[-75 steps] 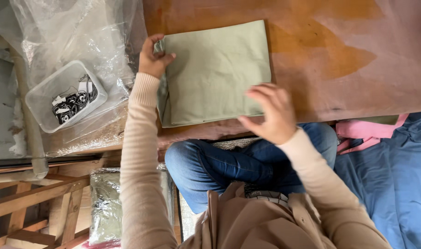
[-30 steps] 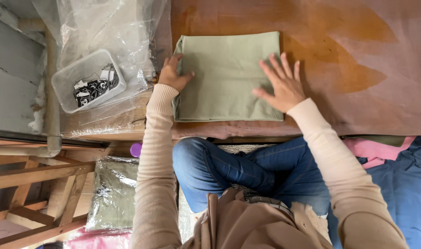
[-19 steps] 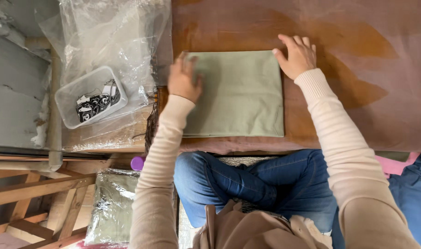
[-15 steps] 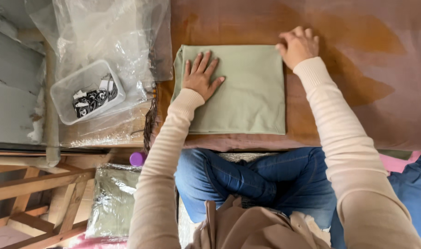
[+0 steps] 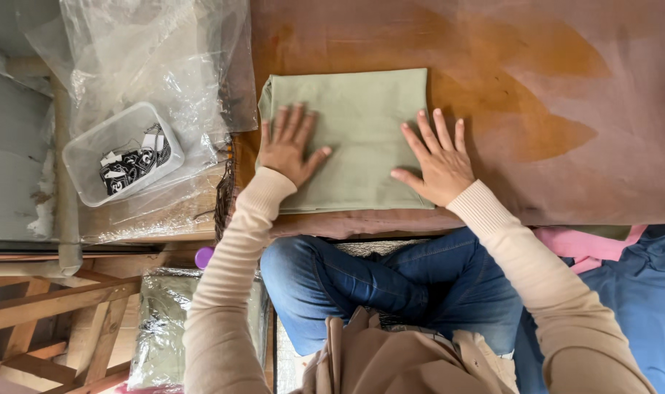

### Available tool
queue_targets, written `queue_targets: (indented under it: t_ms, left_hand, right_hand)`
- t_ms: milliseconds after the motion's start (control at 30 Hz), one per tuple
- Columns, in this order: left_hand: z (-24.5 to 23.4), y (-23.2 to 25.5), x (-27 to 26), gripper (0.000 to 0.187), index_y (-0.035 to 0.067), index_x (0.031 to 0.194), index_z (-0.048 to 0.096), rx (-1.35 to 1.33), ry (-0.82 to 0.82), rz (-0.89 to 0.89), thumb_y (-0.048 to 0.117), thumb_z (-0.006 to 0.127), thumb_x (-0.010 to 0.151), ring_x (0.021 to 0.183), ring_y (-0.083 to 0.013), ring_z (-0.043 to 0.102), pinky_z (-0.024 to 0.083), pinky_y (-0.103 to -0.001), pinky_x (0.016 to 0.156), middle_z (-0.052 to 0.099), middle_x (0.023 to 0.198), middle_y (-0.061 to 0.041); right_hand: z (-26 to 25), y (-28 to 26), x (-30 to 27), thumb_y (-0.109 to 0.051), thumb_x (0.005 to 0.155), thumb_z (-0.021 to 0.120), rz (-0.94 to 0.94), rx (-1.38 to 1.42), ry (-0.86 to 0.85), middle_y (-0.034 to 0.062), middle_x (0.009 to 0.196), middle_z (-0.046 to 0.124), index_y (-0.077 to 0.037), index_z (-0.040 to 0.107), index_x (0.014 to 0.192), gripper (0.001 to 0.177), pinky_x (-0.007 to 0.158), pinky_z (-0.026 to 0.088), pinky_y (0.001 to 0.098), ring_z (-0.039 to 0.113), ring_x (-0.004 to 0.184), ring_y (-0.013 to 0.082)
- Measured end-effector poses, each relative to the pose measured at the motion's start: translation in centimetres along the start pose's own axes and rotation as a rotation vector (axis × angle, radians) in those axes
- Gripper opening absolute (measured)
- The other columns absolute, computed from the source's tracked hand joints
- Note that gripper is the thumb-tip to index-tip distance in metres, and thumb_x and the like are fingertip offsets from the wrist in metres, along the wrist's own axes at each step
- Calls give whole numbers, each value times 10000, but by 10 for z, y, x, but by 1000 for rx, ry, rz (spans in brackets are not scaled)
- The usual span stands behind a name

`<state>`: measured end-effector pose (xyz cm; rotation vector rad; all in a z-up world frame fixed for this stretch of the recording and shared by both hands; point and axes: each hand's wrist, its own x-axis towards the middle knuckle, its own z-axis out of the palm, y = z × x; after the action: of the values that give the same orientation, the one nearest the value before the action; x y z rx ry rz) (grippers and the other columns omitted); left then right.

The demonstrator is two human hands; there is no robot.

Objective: The person folds a t-shirt, rolls a lint roller over the fabric, attaches a tag to the collar, and inserts the folded shirt into a plastic bag.

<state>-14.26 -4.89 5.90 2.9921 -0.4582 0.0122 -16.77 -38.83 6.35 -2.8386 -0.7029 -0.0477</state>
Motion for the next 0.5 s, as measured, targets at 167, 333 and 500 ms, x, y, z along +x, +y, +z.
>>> queue_targets:
  t_ms: [167,333,500]
  left_hand:
    - [20,-26,24,841,240,1643,294,97,-34,-28,786,202,1010,1598,-283,136,37,-633,1252,207,1733,-35]
    - [22,-22,90,710,178,1549,469,138,238,-48,616,529,993,1481,-337,356,261,-625,1201,398,1625,-65]
    - [41,42,99,814,337,1666,150,94,-154,120,795,182,994,1607,-277,123,148,-600,1275,130,1747,23]
  right_hand:
    - [6,-16,-34,-724,983,395,-20,29,-66,136,1751,127,-239,287,1648,830,1228,7,699,27,1597,420]
    - [-9,2,-52,-635,1016,451,109,68,100,175,1725,196,-169,334,1634,783,1207,122,714,120,1573,450]
    - [-3,-19,-60,-593,1040,441,-36,38,128,45,1692,321,-269,518,1507,573,1204,174,702,199,1580,357]
